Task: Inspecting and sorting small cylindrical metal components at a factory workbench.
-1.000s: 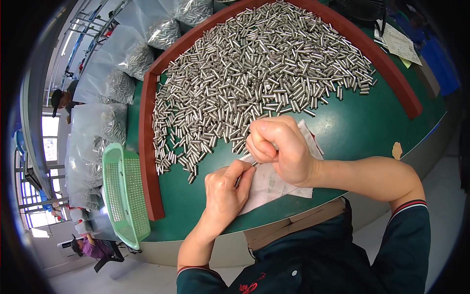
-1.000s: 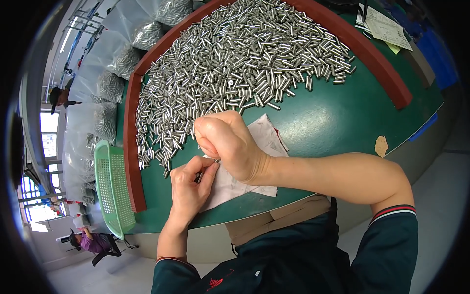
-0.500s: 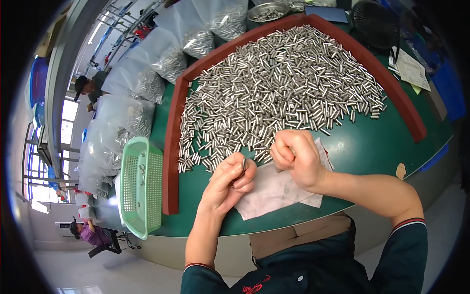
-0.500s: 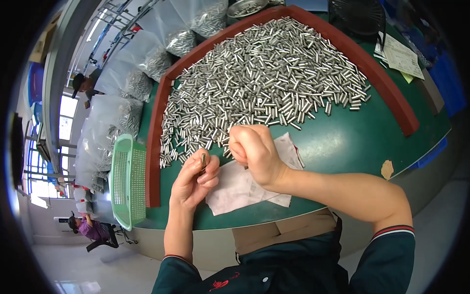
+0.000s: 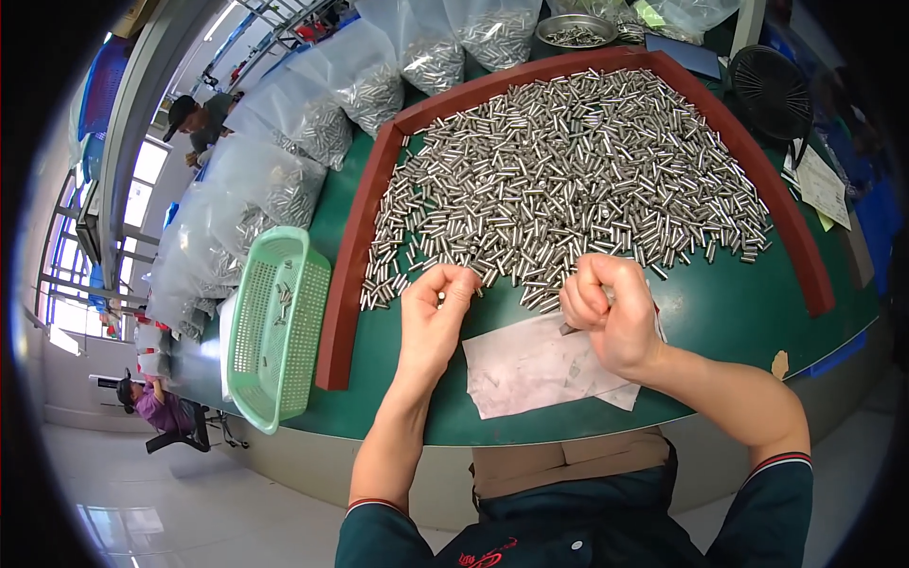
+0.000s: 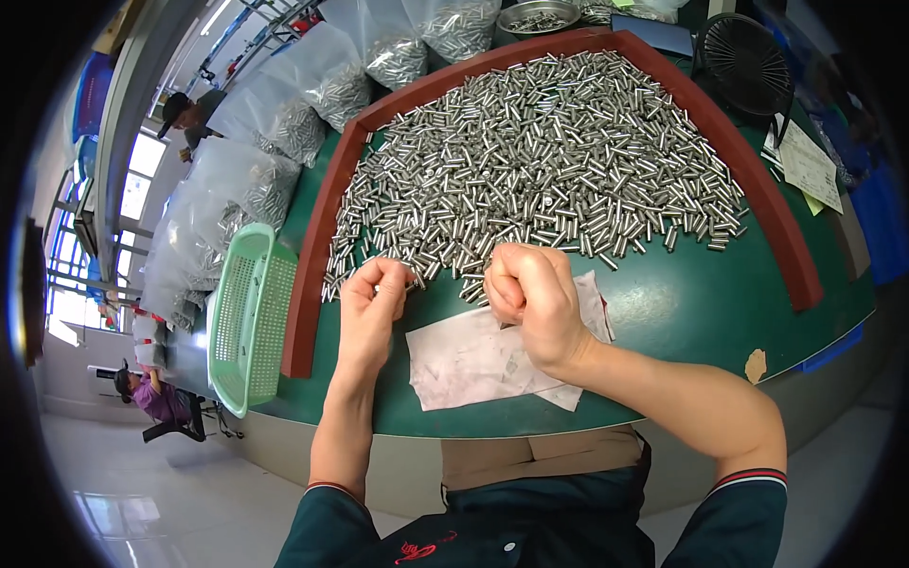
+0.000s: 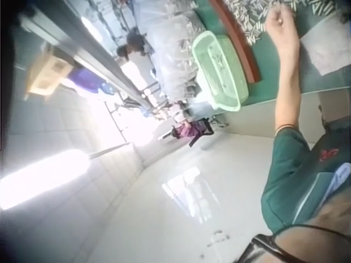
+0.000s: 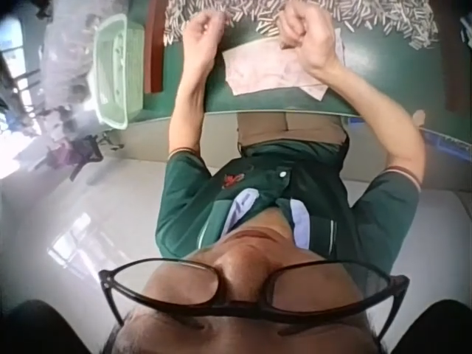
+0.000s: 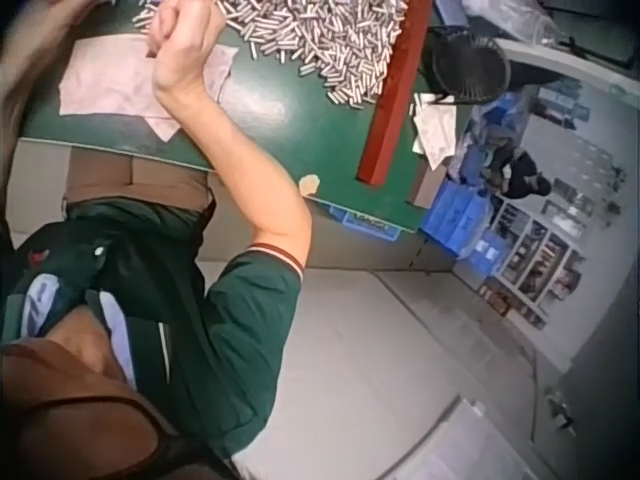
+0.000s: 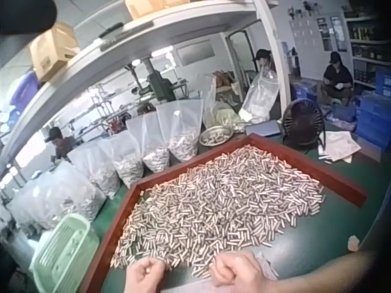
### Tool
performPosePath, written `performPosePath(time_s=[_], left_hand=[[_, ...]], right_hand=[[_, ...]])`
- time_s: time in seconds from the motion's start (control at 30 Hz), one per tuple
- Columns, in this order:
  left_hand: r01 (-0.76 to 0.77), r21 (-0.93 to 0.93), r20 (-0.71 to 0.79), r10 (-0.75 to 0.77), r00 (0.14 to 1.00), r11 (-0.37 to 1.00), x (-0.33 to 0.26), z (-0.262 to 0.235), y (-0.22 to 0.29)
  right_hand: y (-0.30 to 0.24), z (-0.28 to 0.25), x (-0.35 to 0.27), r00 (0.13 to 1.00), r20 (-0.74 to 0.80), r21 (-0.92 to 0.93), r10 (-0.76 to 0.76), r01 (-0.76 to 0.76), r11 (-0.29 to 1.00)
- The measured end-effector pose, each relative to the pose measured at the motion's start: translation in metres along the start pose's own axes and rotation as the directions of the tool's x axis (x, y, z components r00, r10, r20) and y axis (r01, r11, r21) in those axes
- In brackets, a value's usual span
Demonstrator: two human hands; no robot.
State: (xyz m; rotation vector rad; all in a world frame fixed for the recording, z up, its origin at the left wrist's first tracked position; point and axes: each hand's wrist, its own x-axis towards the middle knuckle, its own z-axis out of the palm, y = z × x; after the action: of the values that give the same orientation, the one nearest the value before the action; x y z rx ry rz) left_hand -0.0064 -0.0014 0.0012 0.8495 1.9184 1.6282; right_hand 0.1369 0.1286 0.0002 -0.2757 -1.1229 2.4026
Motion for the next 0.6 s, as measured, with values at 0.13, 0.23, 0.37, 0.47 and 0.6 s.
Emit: performPosePath(time_s=[0.13,0.23,0.37,0.47,0.6], left_hand=[[-0.177,0.692,0.006,0.24,0.971,0.7,-0.006,0.012,-0.001],[-0.159,0.749,0.012,0.227,0.974,0.644,-0.004,0.017,-0.003],[-0.168,0.699,-0.018,0.252,0.967,0.695,-0.007,0.014,-0.002],[-0.116,0.444,0.14,0.059,0.988,0.888,-0.016,0.016,0.007],[-0.254,0.514,0.342,0.075,0.937,0.819,-0.031,0.036,0.011]], right_hand=[[0.001,0.001,-0.001,1.0,-0.012,-0.002,0.005,-0.005,1.0],[-0.003,0.004,-0.002,1.0,-0.026,-0.026,0.01,-0.01,1.0],[-0.003,0.003,-0.003,0.999,-0.028,-0.034,0.019,-0.02,0.999],[-0.001,-0.002,-0.002,0.999,-0.034,-0.024,0.003,-0.004,1.0],[-0.002,-0.002,-0.001,1.0,-0.008,0.02,-0.007,0.007,1.0]])
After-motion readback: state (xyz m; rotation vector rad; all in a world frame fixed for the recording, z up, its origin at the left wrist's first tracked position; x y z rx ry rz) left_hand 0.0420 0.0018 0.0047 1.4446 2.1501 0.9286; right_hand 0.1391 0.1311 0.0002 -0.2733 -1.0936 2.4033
